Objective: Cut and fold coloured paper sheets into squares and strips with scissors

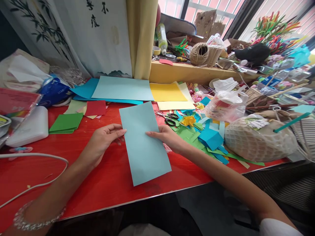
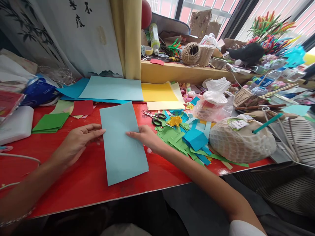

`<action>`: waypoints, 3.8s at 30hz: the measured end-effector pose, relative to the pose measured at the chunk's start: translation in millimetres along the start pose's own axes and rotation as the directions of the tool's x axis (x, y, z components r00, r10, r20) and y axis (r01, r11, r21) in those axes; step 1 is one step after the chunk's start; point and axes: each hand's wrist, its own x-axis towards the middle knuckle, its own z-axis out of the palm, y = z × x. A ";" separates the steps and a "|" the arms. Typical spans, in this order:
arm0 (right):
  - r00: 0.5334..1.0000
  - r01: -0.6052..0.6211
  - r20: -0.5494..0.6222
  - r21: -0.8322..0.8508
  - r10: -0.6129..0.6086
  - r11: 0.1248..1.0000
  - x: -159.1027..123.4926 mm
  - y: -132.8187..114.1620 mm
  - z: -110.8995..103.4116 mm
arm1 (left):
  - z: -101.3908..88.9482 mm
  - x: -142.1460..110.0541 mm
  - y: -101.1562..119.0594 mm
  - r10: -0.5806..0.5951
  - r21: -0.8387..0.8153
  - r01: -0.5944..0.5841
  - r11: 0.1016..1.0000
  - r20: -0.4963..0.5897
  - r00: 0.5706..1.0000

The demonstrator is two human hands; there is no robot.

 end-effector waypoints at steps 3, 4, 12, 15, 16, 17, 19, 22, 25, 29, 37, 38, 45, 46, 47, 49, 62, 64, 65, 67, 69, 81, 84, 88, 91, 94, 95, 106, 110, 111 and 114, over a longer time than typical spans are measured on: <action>1.000 0.020 -0.014 0.014 -0.020 1.000 0.8 0.4 0.8 | 2.9 -1.0 -1.9 -0.056 0.030 0.054 0.998 0.085 0.995; 1.000 0.026 -0.017 0.007 -0.026 1.000 1.2 0.6 0.6 | 3.2 -1.1 -2.7 -0.055 0.035 0.052 0.998 0.093 0.994; 0.991 0.130 -0.010 -0.024 -0.131 0.991 3.4 3.3 -2.3 | 5.4 -0.9 -3.2 -0.055 -0.112 0.060 0.992 0.043 0.998; 0.986 0.167 -0.023 -0.007 -0.168 0.986 3.2 0.7 -0.5 | 10.3 -3.1 -1.9 -0.155 -0.162 0.176 0.971 0.134 0.979; 0.985 0.172 -0.021 -0.022 -0.173 0.985 3.7 -1.7 -1.4 | 11.4 -3.9 -1.6 -0.178 -0.175 0.203 0.963 0.150 0.973; 0.985 0.171 -0.012 -0.057 -0.172 0.984 4.7 -5.0 -3.9 | 12.1 -4.5 -1.5 -0.190 -0.190 0.217 0.958 0.151 0.970; 0.983 0.174 -0.025 -0.197 -0.182 0.965 8.2 -13.6 -14.9 | 12.0 -5.1 -1.1 -0.190 -0.215 0.210 0.954 0.112 0.975; 0.924 0.159 -0.179 -0.625 -0.338 0.764 16.8 -26.6 -44.8 | 9.6 -4.3 -0.3 -0.178 -0.235 0.177 0.956 0.017 0.984; 0.920 -0.067 -0.152 -0.969 -0.360 0.239 25.5 -29.8 -76.9 | 7.4 -2.2 0.1 -0.165 -0.245 0.151 0.958 -0.036 0.986; 0.952 -0.069 -0.099 -0.991 -0.289 0.111 32.0 -18.4 -97.5 | 6.0 0.6 -1.8 -0.160 -0.248 0.142 0.958 -0.054 0.986; 0.931 -0.117 -0.138 -0.990 -0.337 0.083 39.6 -4.6 -106.0 | 4.5 3.6 -4.5 -0.160 -0.251 0.136 0.958 -0.078 0.984; 0.931 -0.115 -0.134 -0.990 -0.340 0.077 39.8 -4.8 -107.1 | 4.1 3.5 -4.5 -0.161 -0.254 0.136 0.958 -0.081 0.984; 0.895 -0.080 -0.076 -0.997 -0.440 0.010 28.5 -12.4 -103.1 | 1.0 4.6 -6.0 -0.150 -0.258 0.118 0.959 -0.106 0.983; 0.878 -0.064 -0.056 -0.998 -0.475 -0.001 27.1 -12.8 -102.4 | 0.6 5.0 -6.3 -0.150 -0.254 0.118 0.960 -0.112 0.982; 0.864 -0.046 -0.032 -0.999 -0.503 -0.017 26.3 -12.7 -102.1 | 0.3 5.3 -6.5 -0.151 -0.249 0.119 0.961 -0.117 0.982; 0.854 0.003 0.035 -0.998 -0.519 -0.062 26.6 -10.9 -103.6 | -0.4 5.5 -6.7 -0.150 -0.238 0.118 0.964 -0.120 0.981; 0.726 0.321 -0.189 -0.757 -0.661 0.569 7.7 -25.9 -88.9 | -0.5 6.1 -5.8 -0.057 -0.270 0.003 0.963 -0.191 0.980; 0.861 0.377 -0.096 -0.540 -0.499 0.753 2.4 -25.5 -72.5 | -0.6 5.8 -3.8 -0.032 -0.295 -0.041 0.955 -0.239 0.970; 0.909 0.357 -0.024 -0.468 -0.416 0.808 -0.3 -25.3 -64.7 | -0.7 5.6 -2.5 -0.022 -0.308 -0.065 0.949 -0.269 0.963; 0.956 0.294 0.118 -0.387 -0.270 0.874 -5.5 -26.0 -52.5 | -1.0 5.3 0.1 -0.008 -0.338 -0.107 0.935 -0.322 0.947; 0.961 0.241 0.220 -0.368 -0.168 0.898 -9.7 -27.6 -45.8 | -1.8 5.3 2.4 0.006 -0.372 -0.153 0.916 -0.366 0.931; 0.975 0.002 0.196 -0.492 0.108 0.871 -18.4 -28.2 -32.8 | -5.3 3.8 7.7 0.055 -0.370 -0.256 0.893 -0.475 0.878; 0.976 -0.030 0.180 -0.459 0.126 0.888 -20.4 -26.4 -27.6 | -3.9 3.2 8.7 0.073 -0.358 -0.271 0.894 -0.481 0.874; 0.978 -0.035 0.173 -0.423 0.119 0.905 -21.2 -23.1 -22.2 | -2.7 3.0 10.7 0.109 -0.337 -0.294 0.895 -0.473 0.874; 0.980 -0.043 0.159 -0.404 0.117 0.914 -20.5 -20.4 -19.8 | -2.5 2.6 11.2 0.131 -0.314 -0.305 0.899 -0.471 0.872; 0.982 -0.032 0.159 -0.412 0.106 0.910 -20.0 -19.0 -19.1 | -2.3 1.8 10.8 0.133 -0.309 -0.302 0.902 -0.467 0.874; 0.982 -0.026 0.159 -0.419 0.101 0.908 -19.9 -18.9 -19.1 | -2.2 1.5 10.6 0.131 -0.310 -0.299 0.903 -0.464 0.876; 0.984 -0.042 0.143 -0.406 0.109 0.913 -20.9 -21.4 -15.2 | -1.9 0.5 11.0 0.149 -0.318 -0.312 0.895 -0.447 0.882; 0.985 -0.046 0.136 -0.380 0.105 0.924 -21.5 -22.3 -12.3 | -3.0 1.0 10.4 0.140 -0.317 -0.307 0.897 -0.457 0.878; 0.986 -0.047 0.132 -0.376 0.104 0.925 -21.6 -22.3 -11.5 | -3.3 1.1 10.2 0.140 -0.314 -0.309 0.898 -0.462 0.876; 0.986 -0.032 0.140 -0.352 0.086 0.936 -21.0 -21.0 -9.3 | -3.7 1.1 10.0 0.145 -0.313 -0.319 0.895 -0.471 0.870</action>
